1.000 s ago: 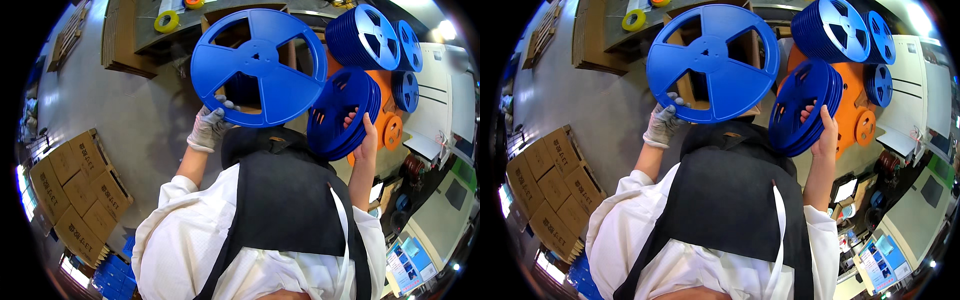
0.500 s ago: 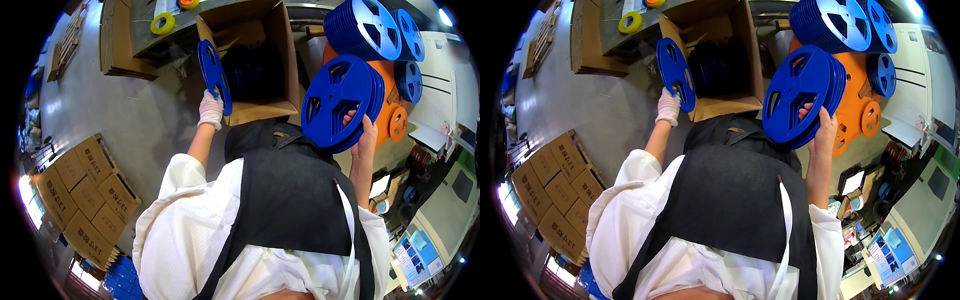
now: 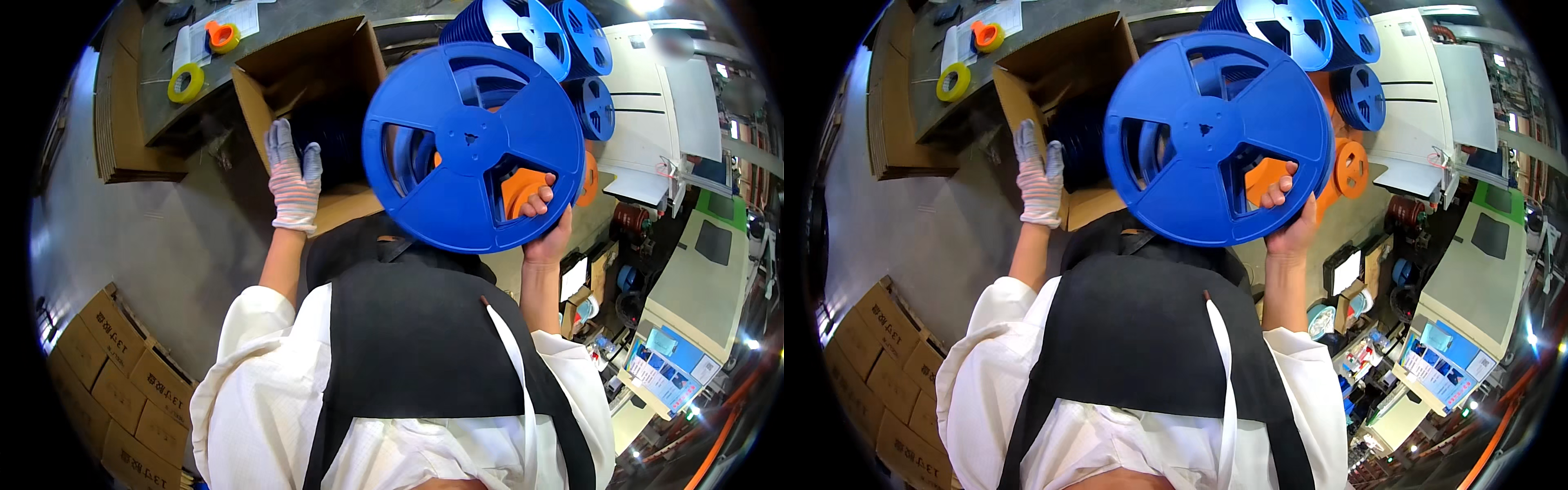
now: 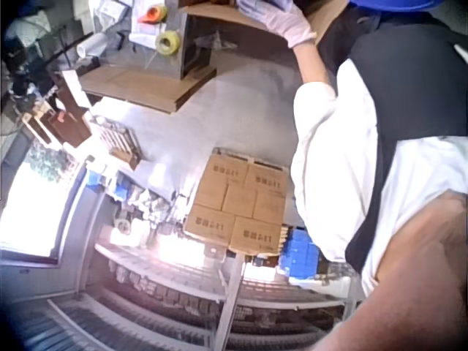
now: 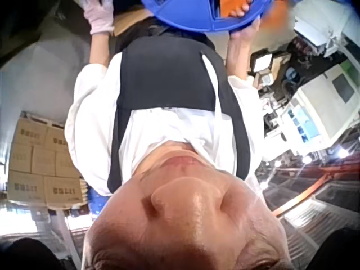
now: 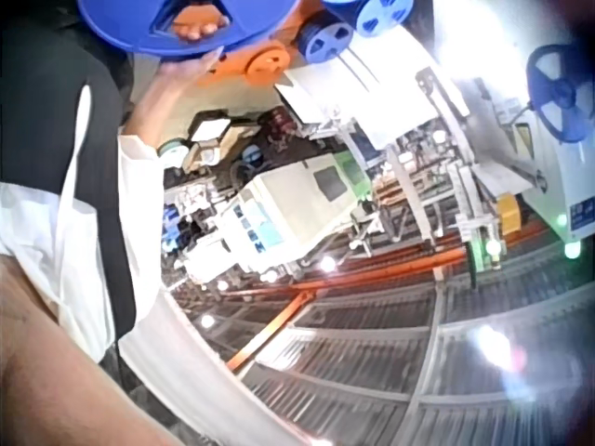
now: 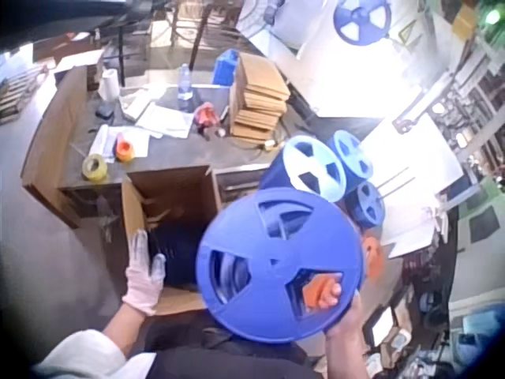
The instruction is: The person picks up blue plastic spools from a stack and places them into a cardboard box. They handle the spools one at a time, rotating them to fit inside the box, and continue stacking them until the box is filled.
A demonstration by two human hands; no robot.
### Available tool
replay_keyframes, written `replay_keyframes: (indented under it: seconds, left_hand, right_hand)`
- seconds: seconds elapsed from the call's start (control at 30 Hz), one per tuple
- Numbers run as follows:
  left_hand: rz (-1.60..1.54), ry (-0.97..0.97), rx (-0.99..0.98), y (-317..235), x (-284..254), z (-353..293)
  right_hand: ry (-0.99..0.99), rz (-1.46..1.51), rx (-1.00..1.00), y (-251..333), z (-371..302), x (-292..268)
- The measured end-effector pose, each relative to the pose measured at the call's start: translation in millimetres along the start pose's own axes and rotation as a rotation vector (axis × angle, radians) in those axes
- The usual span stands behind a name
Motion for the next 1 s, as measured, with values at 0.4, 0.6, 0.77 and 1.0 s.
replay_keyframes:
  seconds: [0.4, 0.6, 0.77, 1.0]
  left_hand:
    - [-0.178, 0.495, 0.559, -244.1, 28.5, -8.3]
    - [0.129, 0.639, -0.204, 26.5, 66.0, -15.3]
    - [-0.038, 0.2, 0.107, 10.6, -6.2, -27.6]
    - [0.056, 0.545, 0.863, -122.8, -14.6, -38.9]
  right_hand:
    - [0.15, 0.082, 0.191, -59.0, -18.9, 48.3]
    - [0.09, 0.083, 0.157, -50.4, -26.7, 39.4]
    - [0.064, 0.3, 0.189, -47.3, -20.3, 24.9]
    - [0.142, 0.476, 0.25, -33.7, 8.6, 33.5]
Point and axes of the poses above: each hand's wrist, its own z-axis towards the middle knuckle, its own x-axis out of the palm, y = z × x, the point moved 10 cm from there along z, towards the middle knuckle, and after that the axes turned 2 degrees about x, right-handed, at the moved point
